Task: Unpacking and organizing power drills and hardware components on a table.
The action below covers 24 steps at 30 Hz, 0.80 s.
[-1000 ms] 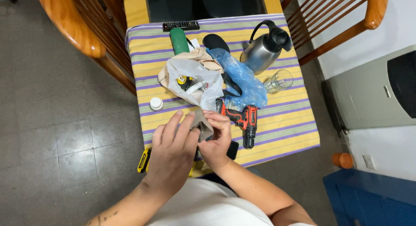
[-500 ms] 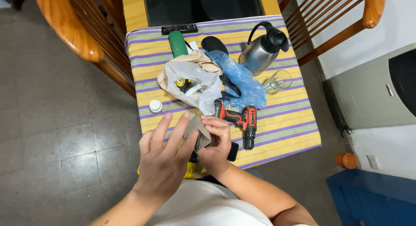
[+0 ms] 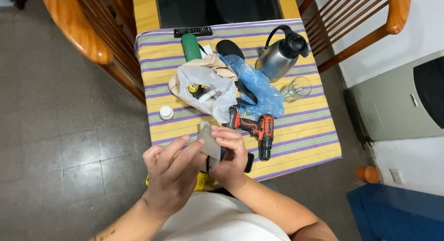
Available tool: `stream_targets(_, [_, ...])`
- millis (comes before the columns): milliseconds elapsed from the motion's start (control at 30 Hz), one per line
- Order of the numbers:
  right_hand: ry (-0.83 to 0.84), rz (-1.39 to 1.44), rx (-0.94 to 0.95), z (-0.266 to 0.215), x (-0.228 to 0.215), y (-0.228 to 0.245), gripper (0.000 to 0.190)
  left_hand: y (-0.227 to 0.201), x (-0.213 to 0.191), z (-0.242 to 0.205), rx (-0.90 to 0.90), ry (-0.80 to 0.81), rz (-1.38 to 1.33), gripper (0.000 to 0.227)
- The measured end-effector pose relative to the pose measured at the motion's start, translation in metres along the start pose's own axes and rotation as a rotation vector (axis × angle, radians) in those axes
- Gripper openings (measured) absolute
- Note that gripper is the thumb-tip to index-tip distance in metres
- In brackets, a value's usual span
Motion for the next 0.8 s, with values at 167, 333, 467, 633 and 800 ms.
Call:
stream_targets(167, [0.004, -0.011, 0.064, 0.001, 0.002, 0.004, 0.030, 0.001, -0.002, 0.000, 0.043, -0.049, 0.091, 0.016])
stream_targets(333, [0.038, 0.073, 0.115, -0.001, -0.002, 0.002, 0.035, 0.003, -0.015, 0.010, 0.086, -0.047, 0.139, 0.018])
stream_targets(467, [0.029, 0.097, 0.157, -0.001, -0.003, 0.001, 0.034, 0.009, -0.020, 0.013, 0.071, 0.002, 0.198, 0.018])
stream_targets(633, [0.082, 0.074, 0.145, 0.007, -0.007, 0.004, 0.030, 0.008, -0.031, 0.027, 0.086, 0.094, 0.327, 0.026])
stream_targets(800, [0.181, 0.027, 0.073, 0.011, -0.010, 0.004, 0.024, 0.008, -0.026, 0.037, 0.113, 0.226, 0.341, 0.016])
Point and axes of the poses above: each hand's wrist, its own z-axis towards the middle knuckle, its own x-axis out of the palm, y = z × x, the point moved 1 cm from there along z, towards the middle knuckle, and after that the axes turned 4 degrees about y, right-handed, at the moved point
